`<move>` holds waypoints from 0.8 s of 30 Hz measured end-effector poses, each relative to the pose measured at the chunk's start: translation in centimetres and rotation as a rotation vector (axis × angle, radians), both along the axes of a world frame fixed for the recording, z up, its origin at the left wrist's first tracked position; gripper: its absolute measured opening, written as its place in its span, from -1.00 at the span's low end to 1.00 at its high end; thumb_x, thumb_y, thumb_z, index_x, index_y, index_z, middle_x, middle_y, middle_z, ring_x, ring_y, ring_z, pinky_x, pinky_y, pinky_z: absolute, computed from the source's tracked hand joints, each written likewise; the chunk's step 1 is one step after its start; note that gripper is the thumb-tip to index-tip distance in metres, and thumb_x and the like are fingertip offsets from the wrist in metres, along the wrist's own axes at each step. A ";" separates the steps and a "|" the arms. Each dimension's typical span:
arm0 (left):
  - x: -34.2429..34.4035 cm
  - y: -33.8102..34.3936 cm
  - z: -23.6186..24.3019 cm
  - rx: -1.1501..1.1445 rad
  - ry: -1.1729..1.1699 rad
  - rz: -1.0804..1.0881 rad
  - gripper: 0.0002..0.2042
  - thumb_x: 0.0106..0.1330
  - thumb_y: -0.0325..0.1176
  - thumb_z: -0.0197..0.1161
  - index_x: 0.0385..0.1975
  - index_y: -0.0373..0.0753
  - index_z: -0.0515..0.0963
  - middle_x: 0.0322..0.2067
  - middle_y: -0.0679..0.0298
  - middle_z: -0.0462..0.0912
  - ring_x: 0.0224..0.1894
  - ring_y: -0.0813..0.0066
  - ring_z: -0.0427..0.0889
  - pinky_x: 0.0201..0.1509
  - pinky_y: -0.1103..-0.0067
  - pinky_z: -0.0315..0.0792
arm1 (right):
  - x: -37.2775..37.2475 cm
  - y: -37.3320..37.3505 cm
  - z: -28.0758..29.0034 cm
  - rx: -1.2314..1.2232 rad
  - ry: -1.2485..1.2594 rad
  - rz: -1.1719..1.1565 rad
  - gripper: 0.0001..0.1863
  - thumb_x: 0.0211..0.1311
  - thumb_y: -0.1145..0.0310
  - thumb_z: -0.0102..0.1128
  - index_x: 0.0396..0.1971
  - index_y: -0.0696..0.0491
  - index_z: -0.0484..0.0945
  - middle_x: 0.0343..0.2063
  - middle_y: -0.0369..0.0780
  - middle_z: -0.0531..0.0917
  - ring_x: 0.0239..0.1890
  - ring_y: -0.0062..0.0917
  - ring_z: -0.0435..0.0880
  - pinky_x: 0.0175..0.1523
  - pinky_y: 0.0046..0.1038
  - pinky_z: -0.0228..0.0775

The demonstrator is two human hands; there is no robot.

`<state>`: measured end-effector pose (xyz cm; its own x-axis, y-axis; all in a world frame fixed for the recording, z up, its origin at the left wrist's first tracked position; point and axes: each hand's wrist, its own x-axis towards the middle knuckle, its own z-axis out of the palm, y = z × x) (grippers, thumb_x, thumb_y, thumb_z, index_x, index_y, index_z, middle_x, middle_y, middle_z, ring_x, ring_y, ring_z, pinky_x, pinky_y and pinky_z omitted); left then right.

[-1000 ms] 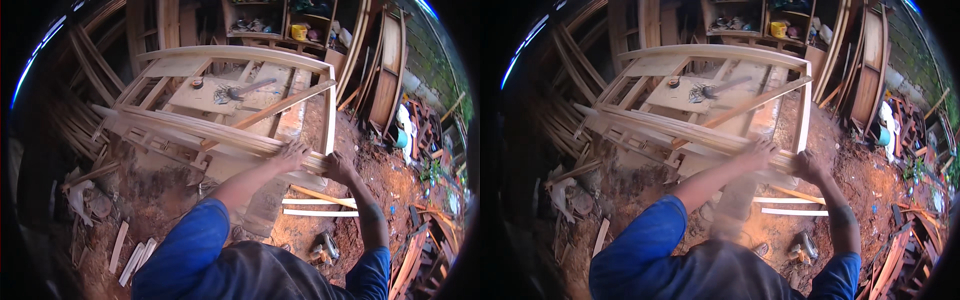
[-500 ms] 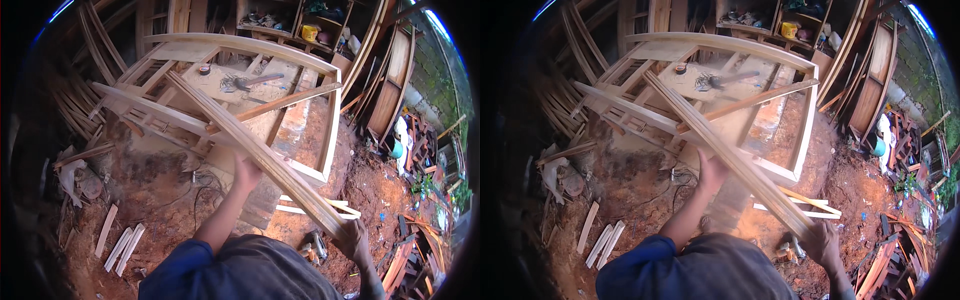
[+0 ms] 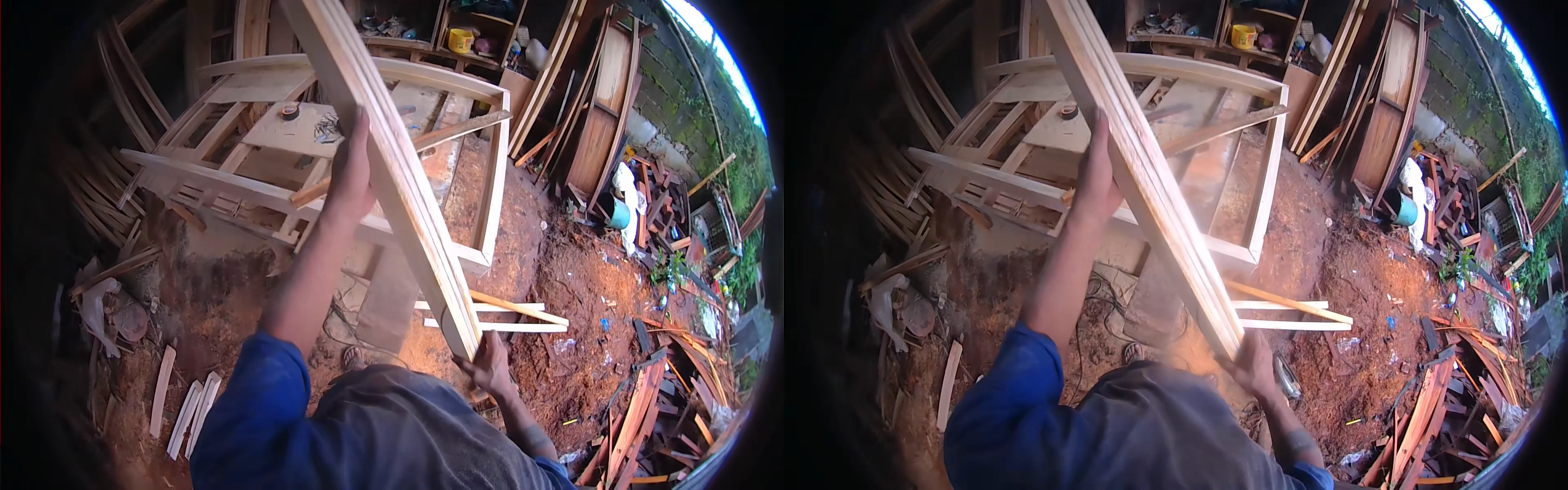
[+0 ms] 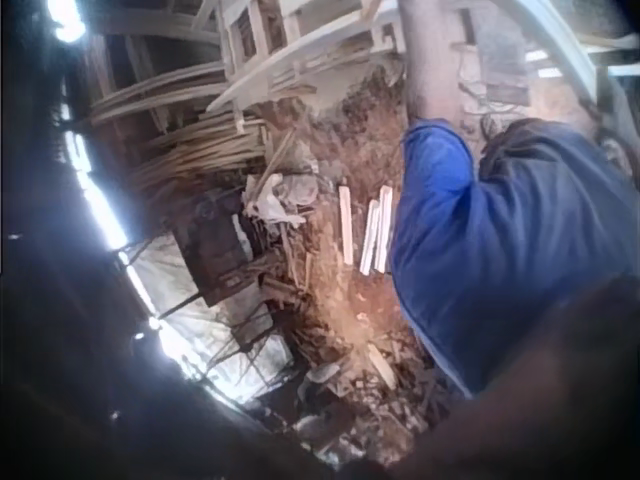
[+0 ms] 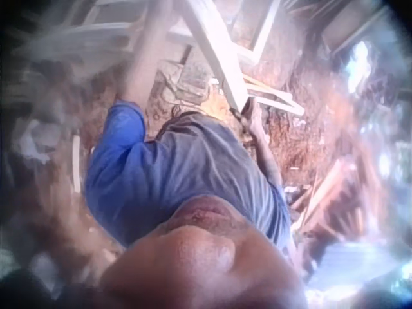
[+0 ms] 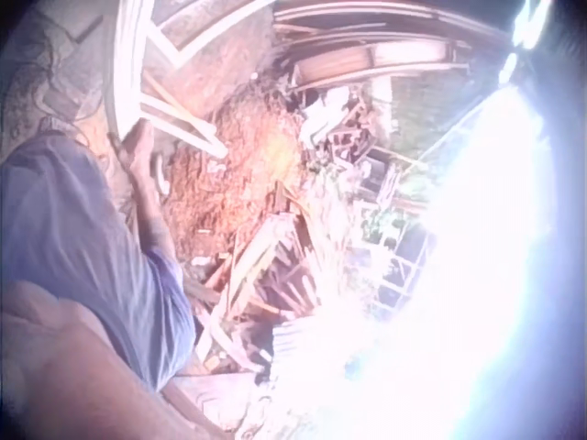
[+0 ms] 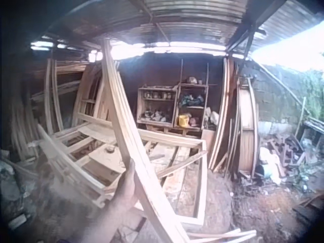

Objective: The person uses a circular saw to cut a wooden board, hammers it into a large frame with a hammer, and then organizes several wooden window frames in a storage area.

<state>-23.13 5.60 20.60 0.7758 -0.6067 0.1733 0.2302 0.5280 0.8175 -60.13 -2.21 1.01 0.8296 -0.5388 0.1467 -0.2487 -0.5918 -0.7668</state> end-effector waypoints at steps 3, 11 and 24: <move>2.5 -0.4 8.0 0.093 -0.258 0.148 -0.33 0.46 0.23 0.11 0.23 -0.31 0.43 0.02 0.18 0.62 0.09 0.37 0.58 0.25 0.45 0.41 | 9.1 1.2 1.5 0.098 -0.060 0.019 -0.35 -0.09 0.17 0.61 -0.12 0.20 0.42 -0.29 0.03 0.55 -0.21 -0.05 0.59 -0.11 -0.09 0.44; 0.0 0.4 13.9 -0.034 -0.968 0.235 -0.28 0.38 0.27 0.18 0.21 -0.32 0.43 0.01 0.15 0.60 0.08 0.41 0.54 0.23 0.48 0.39 | 20.3 3.0 0.5 0.046 -0.033 0.097 -0.26 -0.05 0.22 0.56 0.13 0.16 0.41 -0.08 0.06 0.61 0.02 -0.01 0.60 0.12 -0.13 0.45; -4.6 2.5 9.5 -0.115 -0.817 0.057 -0.50 0.42 0.14 0.26 -0.17 -0.30 0.53 -0.43 0.35 0.63 -0.41 0.59 0.59 -0.32 0.58 0.47 | 20.0 3.2 -6.4 0.040 -0.195 0.097 -0.20 -0.07 0.39 0.51 0.22 0.14 0.32 -0.07 0.10 0.51 0.01 0.13 0.51 0.07 0.01 0.39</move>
